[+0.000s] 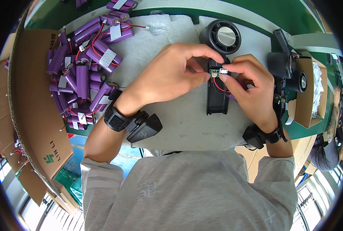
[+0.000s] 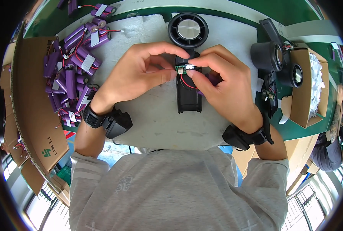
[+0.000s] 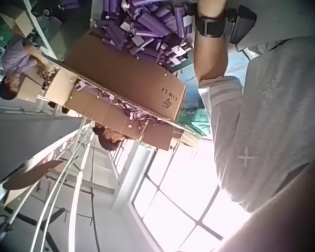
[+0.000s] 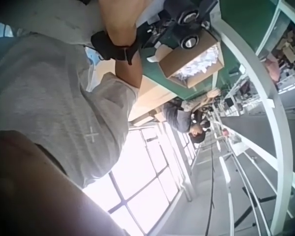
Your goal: The person connects a battery pack to a circuit board, fits them into a plastic housing, and then removes a sticker from another battery pack to repeat the process.
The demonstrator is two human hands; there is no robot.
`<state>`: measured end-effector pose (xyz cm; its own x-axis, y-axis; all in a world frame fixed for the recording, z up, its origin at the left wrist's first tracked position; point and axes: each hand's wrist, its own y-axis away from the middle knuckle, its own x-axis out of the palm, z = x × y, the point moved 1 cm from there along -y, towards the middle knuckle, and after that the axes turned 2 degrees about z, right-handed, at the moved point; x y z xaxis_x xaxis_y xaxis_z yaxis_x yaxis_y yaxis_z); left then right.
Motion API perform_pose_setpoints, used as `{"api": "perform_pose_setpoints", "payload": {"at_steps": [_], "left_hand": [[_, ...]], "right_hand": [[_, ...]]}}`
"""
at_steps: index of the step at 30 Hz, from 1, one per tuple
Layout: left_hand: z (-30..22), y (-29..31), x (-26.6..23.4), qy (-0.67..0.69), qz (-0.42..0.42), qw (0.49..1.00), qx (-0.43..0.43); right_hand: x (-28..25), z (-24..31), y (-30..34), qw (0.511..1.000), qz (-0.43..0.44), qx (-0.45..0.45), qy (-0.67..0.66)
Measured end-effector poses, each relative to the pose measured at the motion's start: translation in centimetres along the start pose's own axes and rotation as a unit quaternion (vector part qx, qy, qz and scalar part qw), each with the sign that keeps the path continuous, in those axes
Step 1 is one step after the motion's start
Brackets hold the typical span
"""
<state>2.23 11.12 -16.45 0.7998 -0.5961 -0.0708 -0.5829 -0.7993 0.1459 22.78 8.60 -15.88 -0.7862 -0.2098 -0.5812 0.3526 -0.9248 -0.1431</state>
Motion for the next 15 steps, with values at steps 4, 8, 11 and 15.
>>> {"api": "perform_pose_setpoints", "payload": {"at_steps": [4, 8, 11, 15], "left_hand": [[0.14, 0.07, 0.1, 0.009, -0.012, 1.0, 0.006], [0.01, 0.09, 0.18, 0.005, -0.024, 1.0, -0.006], [0.02, 0.06, 0.35, 0.005, -0.032, 0.999, -0.006], [0.45, 0.05, 0.62, 0.013, -0.029, 0.999, -0.01]], "right_hand": [[0.23, 0.03, -0.12, 1.0, -0.01, -0.011, 0.013], [0.33, -0.13, -0.17, 0.999, -0.023, -0.028, 0.034], [0.22, -0.27, -0.22, 0.997, -0.03, -0.05, 0.058], [0.37, -0.29, 0.0, 0.989, -0.038, -0.108, 0.099]]}}
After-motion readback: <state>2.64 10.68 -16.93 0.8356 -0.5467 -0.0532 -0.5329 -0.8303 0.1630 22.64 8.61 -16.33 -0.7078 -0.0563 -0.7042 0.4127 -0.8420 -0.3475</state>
